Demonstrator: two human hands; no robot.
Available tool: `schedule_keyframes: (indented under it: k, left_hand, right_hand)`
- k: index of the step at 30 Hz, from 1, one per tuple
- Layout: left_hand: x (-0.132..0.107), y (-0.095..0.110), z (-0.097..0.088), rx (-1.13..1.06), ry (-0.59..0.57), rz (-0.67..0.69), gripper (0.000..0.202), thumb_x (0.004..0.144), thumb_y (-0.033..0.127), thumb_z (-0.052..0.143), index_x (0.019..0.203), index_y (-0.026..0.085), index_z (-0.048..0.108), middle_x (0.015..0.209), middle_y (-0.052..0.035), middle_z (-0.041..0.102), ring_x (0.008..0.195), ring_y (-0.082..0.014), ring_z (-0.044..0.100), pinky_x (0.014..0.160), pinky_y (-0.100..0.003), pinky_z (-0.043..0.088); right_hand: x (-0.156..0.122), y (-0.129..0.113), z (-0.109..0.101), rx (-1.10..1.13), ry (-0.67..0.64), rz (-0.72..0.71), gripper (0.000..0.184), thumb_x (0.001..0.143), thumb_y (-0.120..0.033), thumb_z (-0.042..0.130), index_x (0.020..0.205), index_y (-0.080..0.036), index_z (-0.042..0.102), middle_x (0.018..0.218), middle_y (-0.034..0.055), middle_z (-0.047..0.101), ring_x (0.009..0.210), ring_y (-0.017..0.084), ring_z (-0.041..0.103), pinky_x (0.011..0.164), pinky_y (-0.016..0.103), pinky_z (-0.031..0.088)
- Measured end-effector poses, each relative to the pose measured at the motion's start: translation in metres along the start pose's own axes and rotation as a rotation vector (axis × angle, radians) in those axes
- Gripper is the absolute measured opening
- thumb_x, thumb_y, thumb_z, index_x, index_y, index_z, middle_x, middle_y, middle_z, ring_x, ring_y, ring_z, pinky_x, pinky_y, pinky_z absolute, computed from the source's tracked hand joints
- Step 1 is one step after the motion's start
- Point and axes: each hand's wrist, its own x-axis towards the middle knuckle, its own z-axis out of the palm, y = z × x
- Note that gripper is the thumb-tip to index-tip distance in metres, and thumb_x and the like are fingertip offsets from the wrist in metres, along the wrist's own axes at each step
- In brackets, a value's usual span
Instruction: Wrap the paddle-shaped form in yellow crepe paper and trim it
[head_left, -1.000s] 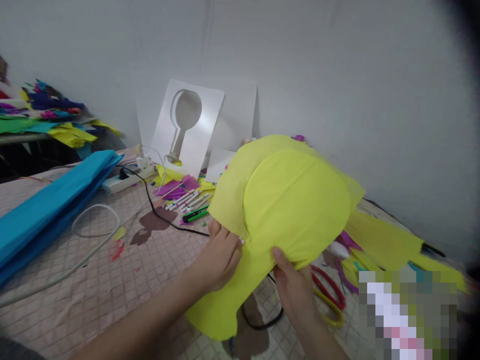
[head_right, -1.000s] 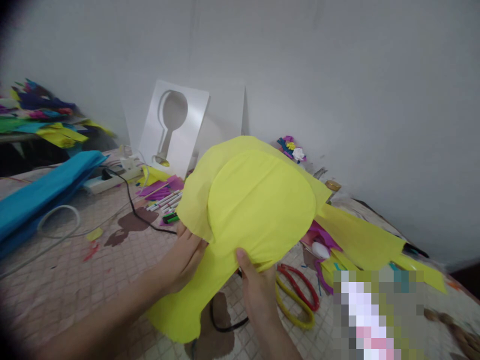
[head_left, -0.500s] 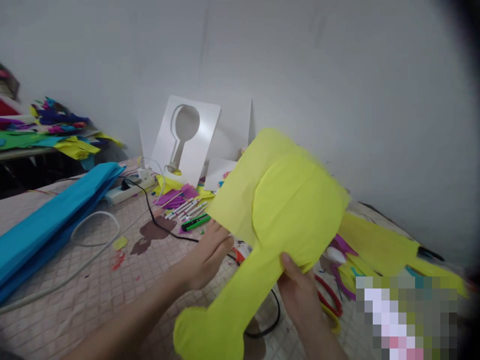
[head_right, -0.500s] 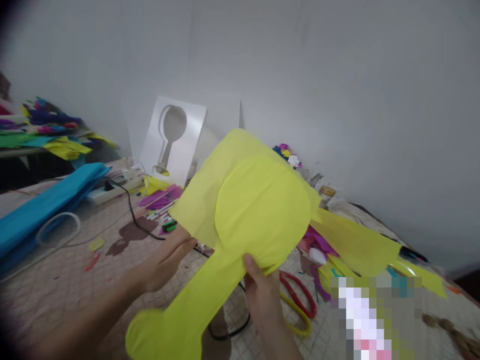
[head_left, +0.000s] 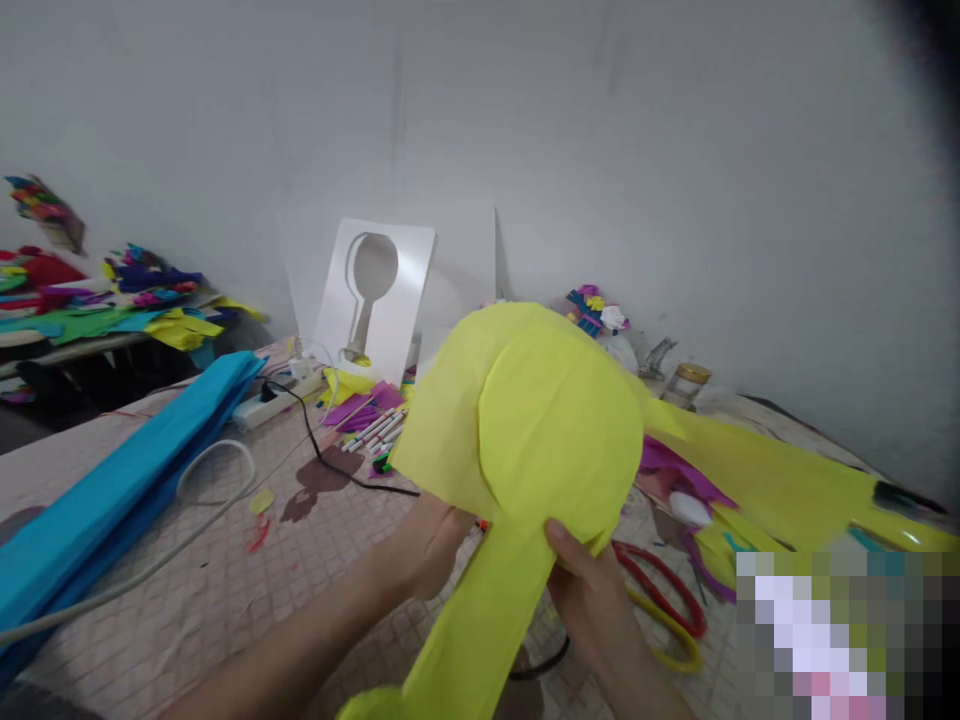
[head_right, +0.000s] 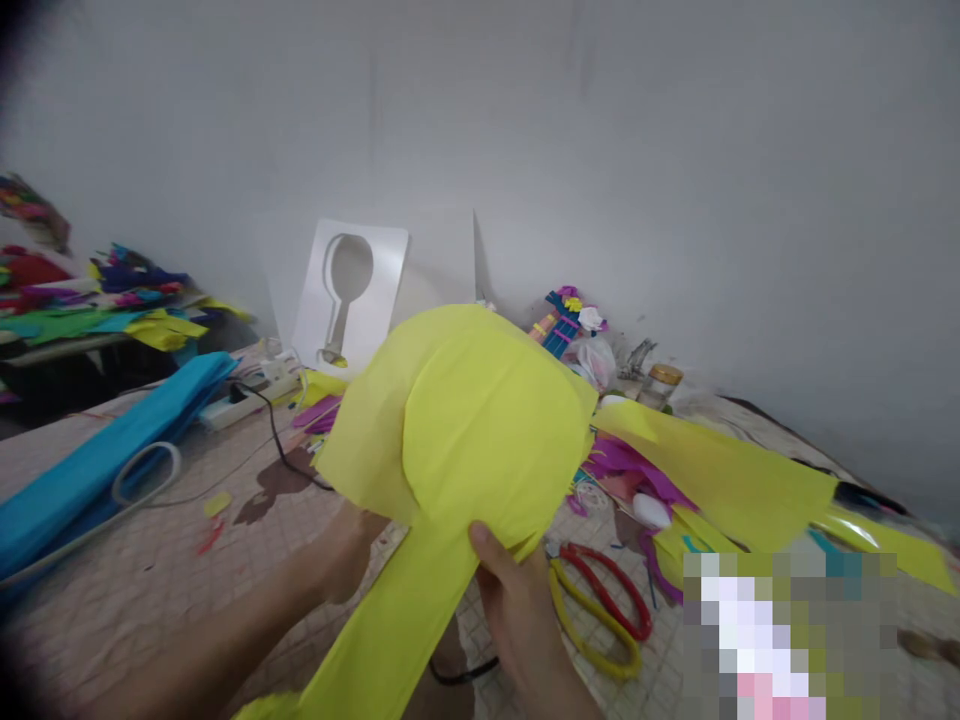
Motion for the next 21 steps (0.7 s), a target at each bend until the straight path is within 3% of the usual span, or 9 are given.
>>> schedule_keyframes:
  k: [8,14,17,21]
  left_hand:
    - [0.003,0.013,-0.014,0.249,0.085,-0.029,0.045,0.081,0.018,0.026,0.122,0.017,0.043,0.111,-0.0147,0.059,0.113,-0.0278,0.046,0.093,-0.047,0.033]
    - [-0.003,0.008,-0.011,0.426,0.142,0.038,0.036,0.081,0.023,0.028,0.101,0.014,0.057,0.093,-0.0167,0.064,0.108,-0.0299,0.050,0.093,-0.050,0.034]
    - [-0.009,0.002,-0.007,0.386,0.164,0.036,0.037,0.084,0.022,0.024,0.093,0.014,0.059,0.080,-0.0163,0.066,0.105,-0.0289,0.052,0.091,-0.049,0.036]
    - [-0.013,-0.005,-0.005,0.177,0.148,-0.032,0.041,0.084,0.019,0.021,0.107,0.020,0.054,0.092,-0.0126,0.065,0.109,-0.0250,0.050,0.092,-0.046,0.036]
  right_hand:
    - [-0.002,0.002,0.003,-0.080,0.042,-0.087,0.066,0.059,-0.022,0.074,0.120,-0.021,0.050,0.097,0.0086,0.068,0.092,0.025,0.062,0.082,0.041,0.048]
    - [-0.002,0.005,-0.003,-0.156,-0.015,-0.152,0.060,0.065,-0.021,0.070,0.121,-0.023,0.049,0.097,0.0070,0.068,0.092,0.023,0.061,0.081,0.039,0.048]
    - [-0.003,0.004,-0.003,-0.113,-0.008,-0.156,0.065,0.062,-0.022,0.072,0.122,-0.024,0.048,0.099,0.0069,0.068,0.090,0.023,0.062,0.081,0.039,0.048]
    - [-0.003,0.002,-0.002,-0.021,-0.007,-0.084,0.070,0.059,-0.019,0.073,0.124,-0.025,0.046,0.102,0.0076,0.067,0.089,0.024,0.063,0.080,0.040,0.050]
